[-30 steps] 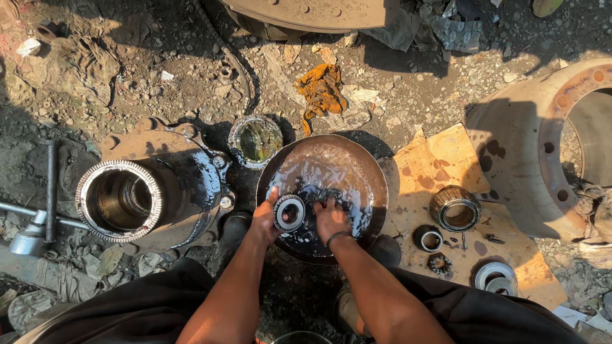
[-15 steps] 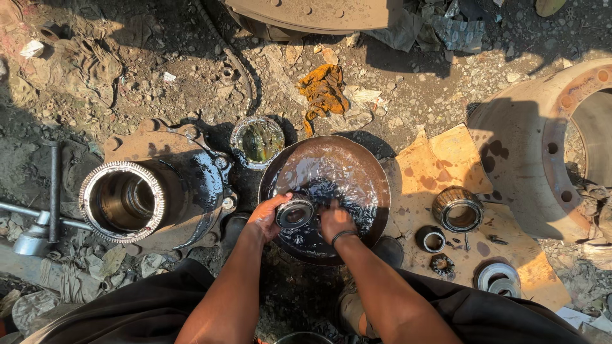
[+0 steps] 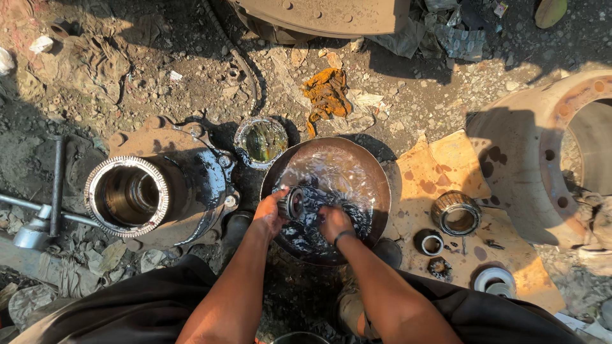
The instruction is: The person scrubs a cylindrical metal part with a red cloth in a shallow pan of dark liquid. They repeatedly dip the part and cloth into the liquid, scrubbing the surface and rinsing it. The person handles the part with both hands, rotating it to clean different sides.
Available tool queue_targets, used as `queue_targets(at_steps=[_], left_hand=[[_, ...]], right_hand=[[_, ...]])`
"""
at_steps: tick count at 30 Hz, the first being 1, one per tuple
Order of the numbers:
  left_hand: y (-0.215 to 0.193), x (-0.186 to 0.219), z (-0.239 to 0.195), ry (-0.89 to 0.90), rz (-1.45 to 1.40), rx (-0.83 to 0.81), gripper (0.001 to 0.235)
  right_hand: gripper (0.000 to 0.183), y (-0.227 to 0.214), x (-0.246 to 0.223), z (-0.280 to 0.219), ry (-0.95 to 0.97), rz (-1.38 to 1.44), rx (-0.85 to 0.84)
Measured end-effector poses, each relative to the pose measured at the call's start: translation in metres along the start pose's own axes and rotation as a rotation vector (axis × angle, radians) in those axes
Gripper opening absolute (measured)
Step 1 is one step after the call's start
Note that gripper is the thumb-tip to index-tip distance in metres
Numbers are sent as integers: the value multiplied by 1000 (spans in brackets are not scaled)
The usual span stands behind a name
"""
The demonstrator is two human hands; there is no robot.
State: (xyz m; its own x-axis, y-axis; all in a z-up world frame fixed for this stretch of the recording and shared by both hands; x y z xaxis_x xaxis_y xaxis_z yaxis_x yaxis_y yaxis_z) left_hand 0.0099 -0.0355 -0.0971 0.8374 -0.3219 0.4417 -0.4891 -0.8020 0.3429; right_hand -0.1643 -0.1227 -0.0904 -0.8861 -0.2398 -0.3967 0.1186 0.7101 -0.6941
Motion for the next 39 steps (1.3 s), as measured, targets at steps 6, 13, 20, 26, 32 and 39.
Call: queue_targets(at_steps=[6,13,20,26,32,39], left_hand=[[14,6,11,123,84,19,29],[95,-5,17,225,-197,-348,25],[160,38,-31,250,-501,-500,28],[180,75,-137,218,-359,-273,33],[197,95,-219,120,-297,-346,42],[191,107,-250,110,-31,-359,57]], right_hand=[[26,-63,-33,-7,285,1268,-567],[35,-172,-153,-83,-185,846,-189],[13,-243,-187,-220,-556,386,609],[15,-246,-180,-265,-790,118,872],[21,-251,-160,-246,-806,88,799],[18,-274,-167,-226,-695,393,757]])
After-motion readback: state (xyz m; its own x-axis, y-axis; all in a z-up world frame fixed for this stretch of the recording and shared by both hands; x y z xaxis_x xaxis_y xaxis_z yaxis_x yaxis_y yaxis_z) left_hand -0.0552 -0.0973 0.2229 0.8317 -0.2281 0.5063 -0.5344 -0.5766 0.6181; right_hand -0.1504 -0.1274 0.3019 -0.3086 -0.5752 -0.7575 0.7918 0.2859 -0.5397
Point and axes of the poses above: each hand's wrist, its own z-axis towards the middle knuckle, its own y-axis out of the palm, x = y × z, the point moved 8 cm from there along z, towards the middle knuckle, and after that the axes turned 7 degrees about y, right-handed, at the moved point
